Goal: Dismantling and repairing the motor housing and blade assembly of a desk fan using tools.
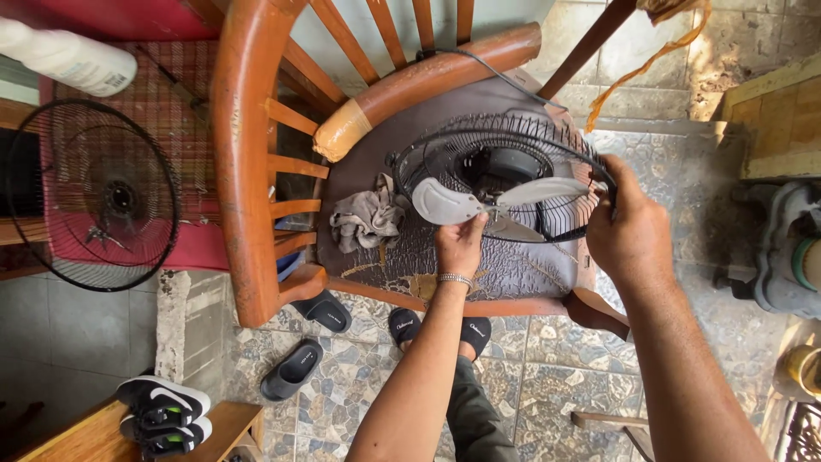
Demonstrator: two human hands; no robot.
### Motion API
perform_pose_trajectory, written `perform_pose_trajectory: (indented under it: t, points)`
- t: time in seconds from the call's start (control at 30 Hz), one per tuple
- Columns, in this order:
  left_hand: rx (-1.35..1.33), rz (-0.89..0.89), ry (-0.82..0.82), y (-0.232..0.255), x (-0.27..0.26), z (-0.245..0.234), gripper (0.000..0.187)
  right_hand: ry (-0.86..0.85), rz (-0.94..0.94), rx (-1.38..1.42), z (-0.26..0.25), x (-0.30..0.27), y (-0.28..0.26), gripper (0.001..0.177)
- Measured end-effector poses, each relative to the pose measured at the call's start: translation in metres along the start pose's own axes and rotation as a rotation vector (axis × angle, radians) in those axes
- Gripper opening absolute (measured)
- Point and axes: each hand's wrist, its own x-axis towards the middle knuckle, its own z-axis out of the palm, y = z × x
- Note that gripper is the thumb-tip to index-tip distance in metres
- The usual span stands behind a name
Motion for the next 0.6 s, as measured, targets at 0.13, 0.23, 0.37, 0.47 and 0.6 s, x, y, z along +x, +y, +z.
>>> perform_pose_trajectory:
  t: [0.13, 0.23, 0.37, 0.47, 0.6]
  points:
    - [0.060, 0.015, 0.001, 0.001, -0.002, -0.009, 0.023, 0.053, -0.094, 0.063, -0.004, -0.020, -0.013, 0.052]
    - [0.031, -0.026, 0.026, -0.025, 0.001, -0.020, 0.023, 0.530, -0.494, -0.028, 0.000, -0.041, -0.021, 0.053]
    - [-0.207, -0.004, 0.041, -0.018, -0.019, -0.040, 0.044, 0.282, -0.635, -0.153, 0.010, -0.054, -0.035, 0.052]
    - [-0.156, -0.034, 0.083, -0.007, -0.034, -0.053, 0.046, 0.135, -0.641, -0.436, 0.012, -0.048, -0.047, 0.066]
    - [-0.015, -0.066, 0.104, -0.005, -0.062, -0.073, 0.045, 0.176, -0.465, -0.279, 0.034, -0.067, -0.019, 0.062]
